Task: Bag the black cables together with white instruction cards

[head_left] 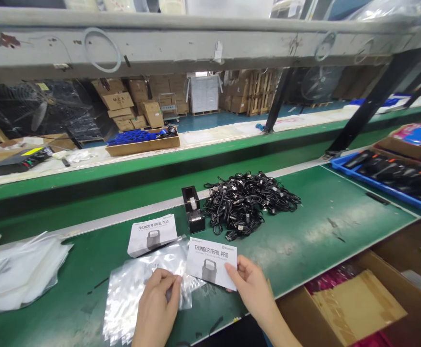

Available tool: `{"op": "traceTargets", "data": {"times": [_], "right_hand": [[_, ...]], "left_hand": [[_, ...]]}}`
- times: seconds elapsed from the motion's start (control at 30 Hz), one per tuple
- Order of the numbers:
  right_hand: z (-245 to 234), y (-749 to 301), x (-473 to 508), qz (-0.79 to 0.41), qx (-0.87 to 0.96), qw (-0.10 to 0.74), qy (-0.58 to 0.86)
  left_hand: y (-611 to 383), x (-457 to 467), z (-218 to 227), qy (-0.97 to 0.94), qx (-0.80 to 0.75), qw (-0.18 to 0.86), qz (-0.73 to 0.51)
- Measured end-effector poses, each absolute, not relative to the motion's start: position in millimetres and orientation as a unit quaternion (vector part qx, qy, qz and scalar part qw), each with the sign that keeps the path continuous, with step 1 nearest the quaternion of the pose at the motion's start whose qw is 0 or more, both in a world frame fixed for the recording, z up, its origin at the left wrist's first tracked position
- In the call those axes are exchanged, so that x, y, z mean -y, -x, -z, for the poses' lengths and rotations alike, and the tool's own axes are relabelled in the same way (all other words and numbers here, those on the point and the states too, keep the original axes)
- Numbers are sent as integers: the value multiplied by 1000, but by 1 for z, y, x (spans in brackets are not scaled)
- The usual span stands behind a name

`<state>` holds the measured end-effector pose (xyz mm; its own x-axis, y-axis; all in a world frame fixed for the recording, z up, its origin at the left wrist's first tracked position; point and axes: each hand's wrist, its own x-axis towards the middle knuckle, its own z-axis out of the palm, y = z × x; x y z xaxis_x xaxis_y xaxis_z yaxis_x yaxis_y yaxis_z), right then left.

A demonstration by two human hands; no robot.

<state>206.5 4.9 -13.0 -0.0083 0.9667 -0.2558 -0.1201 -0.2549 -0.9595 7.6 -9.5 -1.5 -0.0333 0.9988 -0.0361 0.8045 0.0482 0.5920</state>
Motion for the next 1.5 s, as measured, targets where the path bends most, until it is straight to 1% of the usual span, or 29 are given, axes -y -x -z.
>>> {"op": "traceTargets", "data": {"times": [0.13,0.3,0.4,0.6,0.67,0.77,0.87,1.03,1.2,1.3,1.37,1.5], "right_hand": [[13,-210,-1,-579,407,452,543],[4,-216,3,-560,401,480,543],[5,-212,6,-562,417,462,544],[17,-208,10,-528,442,430,583],[16,-211,12,-555,442,407,576],[11,-220,13,-602,450,347,561],[8,-227,11,-620,471,295,554],[5,-229,5,-616,476,294,555],[4,-228,-4,-629,520,227,531],[5,-227,-12,-622,533,238,522],[4,-227,-16,-640,534,243,496],[-2,-227,-16,-716,501,229,429]], "left_hand": [[-9,12,5,-660,-679,219,-235],[-11,13,9,-670,-668,192,-261],[-13,13,9,-675,-663,184,-265],[-14,14,11,-681,-657,173,-274],[-13,15,15,-682,-656,158,-283],[-11,15,21,-688,-651,135,-292],[-11,15,24,-698,-641,119,-295],[-10,15,22,-714,-629,107,-287],[-10,15,22,-724,-622,109,-278],[-10,15,24,-726,-622,90,-278],[-9,13,23,-738,-613,87,-267],[-6,13,16,-738,-612,99,-268]]}}
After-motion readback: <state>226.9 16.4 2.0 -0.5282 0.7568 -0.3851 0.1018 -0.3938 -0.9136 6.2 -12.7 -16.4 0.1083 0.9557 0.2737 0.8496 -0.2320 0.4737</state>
